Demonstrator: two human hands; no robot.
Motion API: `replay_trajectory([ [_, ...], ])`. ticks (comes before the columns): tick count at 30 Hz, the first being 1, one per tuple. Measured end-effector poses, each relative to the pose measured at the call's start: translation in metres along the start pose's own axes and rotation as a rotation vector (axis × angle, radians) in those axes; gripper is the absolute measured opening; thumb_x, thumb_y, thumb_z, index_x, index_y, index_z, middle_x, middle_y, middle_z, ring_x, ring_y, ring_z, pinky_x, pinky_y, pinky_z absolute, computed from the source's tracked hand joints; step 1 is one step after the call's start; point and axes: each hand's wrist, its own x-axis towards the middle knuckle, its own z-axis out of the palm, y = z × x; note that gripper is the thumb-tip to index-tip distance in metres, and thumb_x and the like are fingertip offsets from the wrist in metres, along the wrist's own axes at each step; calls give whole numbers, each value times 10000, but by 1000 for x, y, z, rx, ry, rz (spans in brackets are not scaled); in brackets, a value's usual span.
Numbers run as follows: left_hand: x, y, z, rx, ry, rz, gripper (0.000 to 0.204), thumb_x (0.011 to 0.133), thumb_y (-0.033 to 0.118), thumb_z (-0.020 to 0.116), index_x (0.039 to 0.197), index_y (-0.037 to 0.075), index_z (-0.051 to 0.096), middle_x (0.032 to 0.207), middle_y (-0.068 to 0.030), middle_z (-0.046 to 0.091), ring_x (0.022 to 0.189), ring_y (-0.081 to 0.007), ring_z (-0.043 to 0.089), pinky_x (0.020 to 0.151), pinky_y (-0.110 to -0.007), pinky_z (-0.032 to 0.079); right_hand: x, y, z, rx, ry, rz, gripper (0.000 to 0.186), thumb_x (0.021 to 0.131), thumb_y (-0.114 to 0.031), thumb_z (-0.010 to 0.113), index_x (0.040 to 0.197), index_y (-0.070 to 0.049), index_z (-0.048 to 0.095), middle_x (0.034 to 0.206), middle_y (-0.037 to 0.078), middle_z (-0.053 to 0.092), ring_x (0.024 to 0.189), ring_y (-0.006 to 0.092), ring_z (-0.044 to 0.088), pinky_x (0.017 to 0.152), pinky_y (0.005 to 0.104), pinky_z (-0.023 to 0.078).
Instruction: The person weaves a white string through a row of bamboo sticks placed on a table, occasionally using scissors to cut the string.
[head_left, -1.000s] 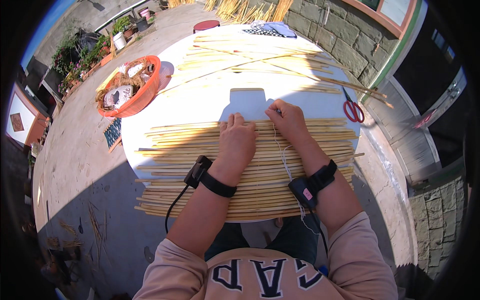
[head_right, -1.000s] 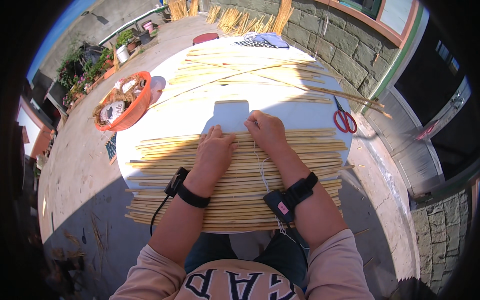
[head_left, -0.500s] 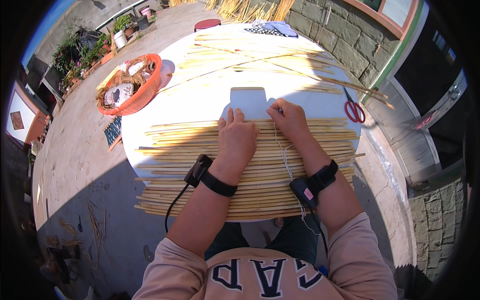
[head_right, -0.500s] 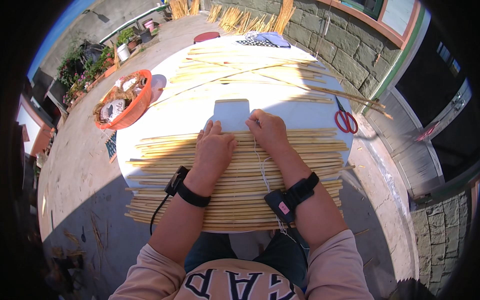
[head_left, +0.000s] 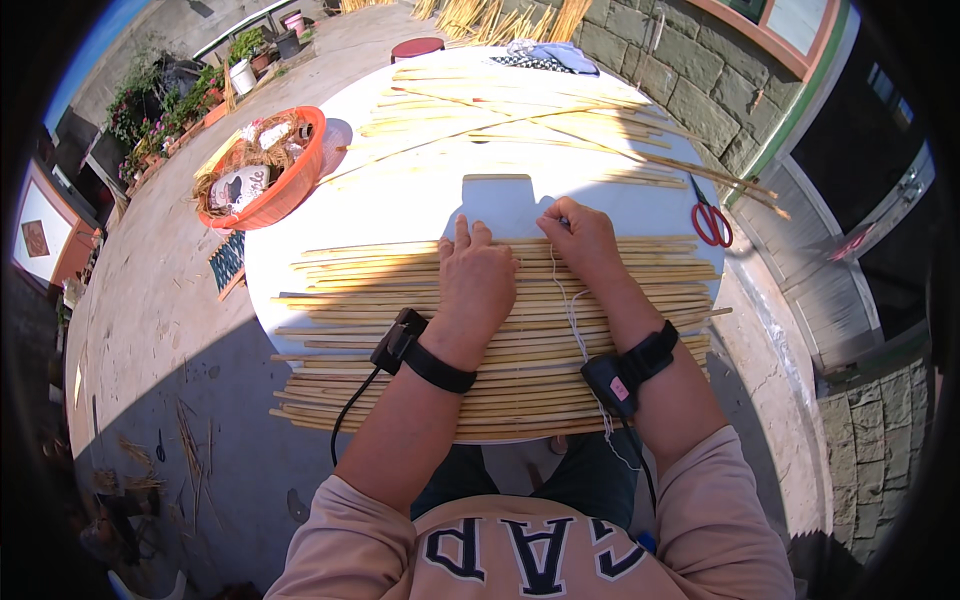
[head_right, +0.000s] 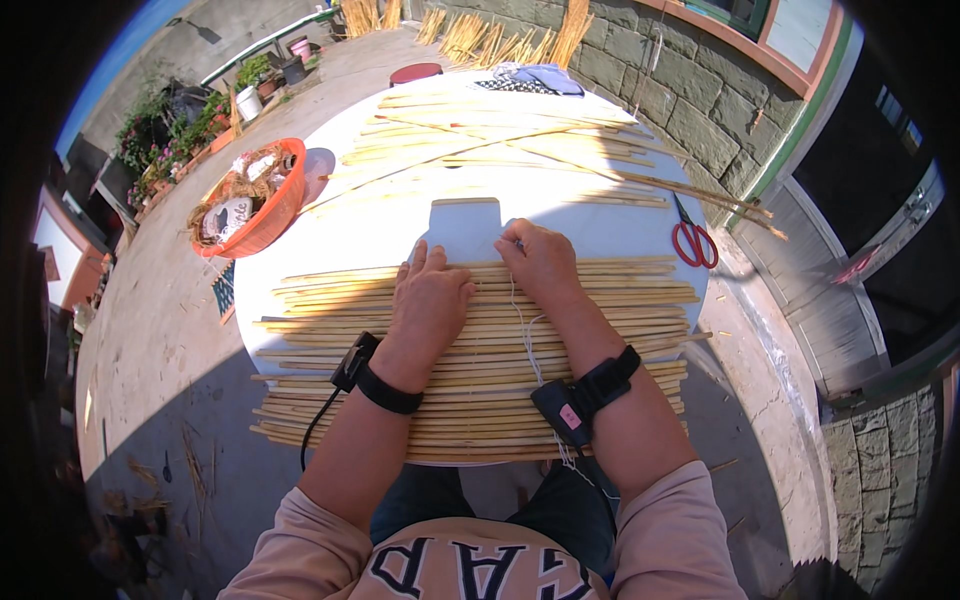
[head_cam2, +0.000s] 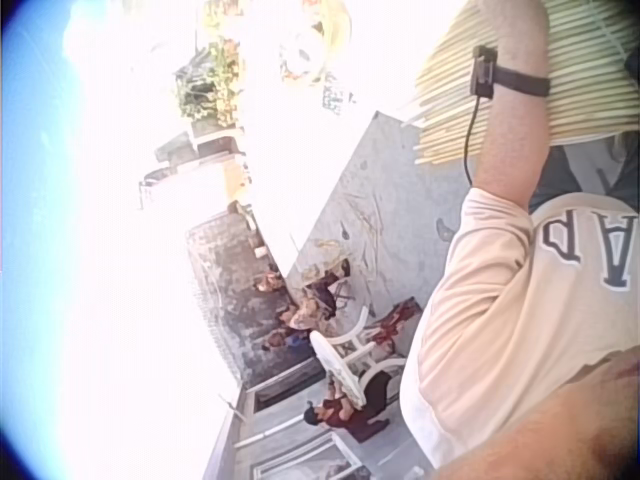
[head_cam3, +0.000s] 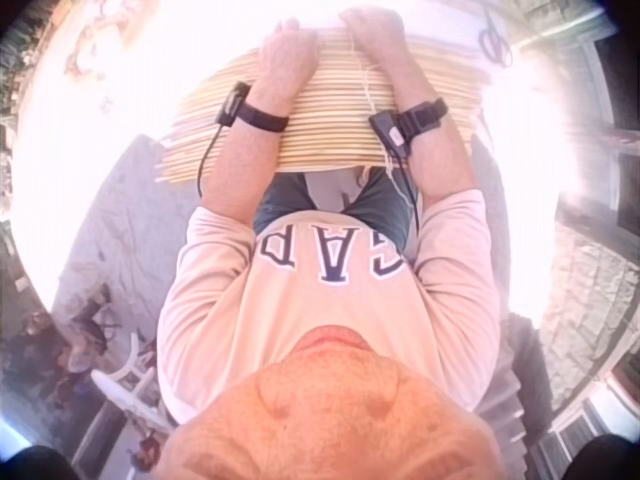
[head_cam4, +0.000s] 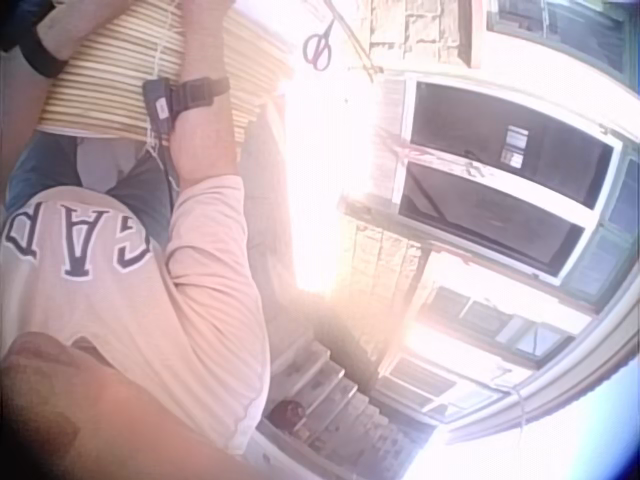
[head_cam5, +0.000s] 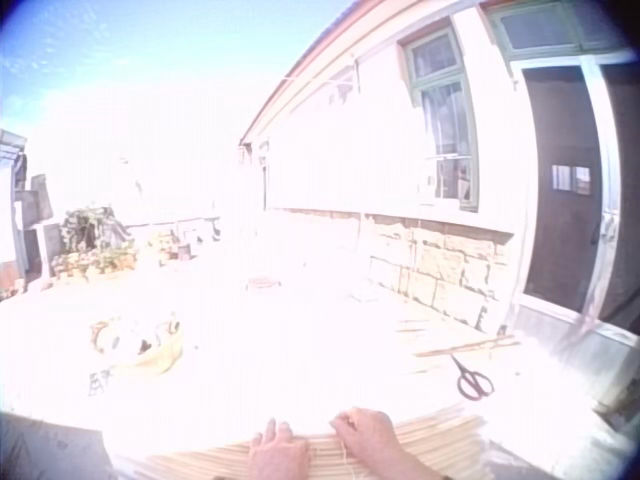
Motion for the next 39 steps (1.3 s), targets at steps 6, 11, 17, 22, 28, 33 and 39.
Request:
replay_trajectory([
  [6,1,0,4,38,3,40,191,781,218,596,851,56,668,1110,-213,501,1184,-388,378,953,-514,316,0,-5,-6,-30,-36,58,170,764,-234,621,774,-66,597,635,94,600,584,235,579,570,329,455],
  [11,2,0,5,60,-9,30,207,779,230,597,851,50,669,1117,-226,496,1184,-394,376,951,-525,310,-1,-2,-4,-23,-25,32,178,763,-237,624,772,-62,597,629,86,599,565,222,568,558,319,448],
  [17,2,-1,7,54,-5,29,234,786,243,593,857,32,666,1133,-234,489,1190,-401,368,948,-535,308,-1,-2,-4,-15,-40,29,178,767,-235,622,770,-59,593,628,86,595,565,220,565,557,320,445],
  [22,2,-1,6,52,-13,28,245,788,246,591,863,24,663,1137,-235,487,1191,-402,365,950,-535,307,-1,-4,-5,-32,-45,17,178,770,-232,619,772,-57,588,635,88,597,576,227,571,563,326,447],
  [28,2,0,5,36,-8,26,242,788,241,593,856,19,662,1115,-230,498,1180,-396,379,952,-522,312,-1,-5,-6,-23,-45,26,182,771,-230,618,771,-51,585,642,93,600,583,235,575,568,331,449],
  [33,2,0,6,26,-10,28,239,784,235,597,847,13,658,1068,-215,513,1166,-389,394,946,-503,325,-1,-6,-7,-18,-36,12,178,768,-223,620,766,-48,582,639,93,598,581,235,574,564,328,449],
  [39,2,0,5,25,0,30,235,777,232,606,842,12,658,1058,-210,518,1165,-384,398,944,-491,329,-1,-1,-2,39,-11,5,174,767,-185,639,774,-20,586,586,55,552,529,96,468,518,250,405],
])
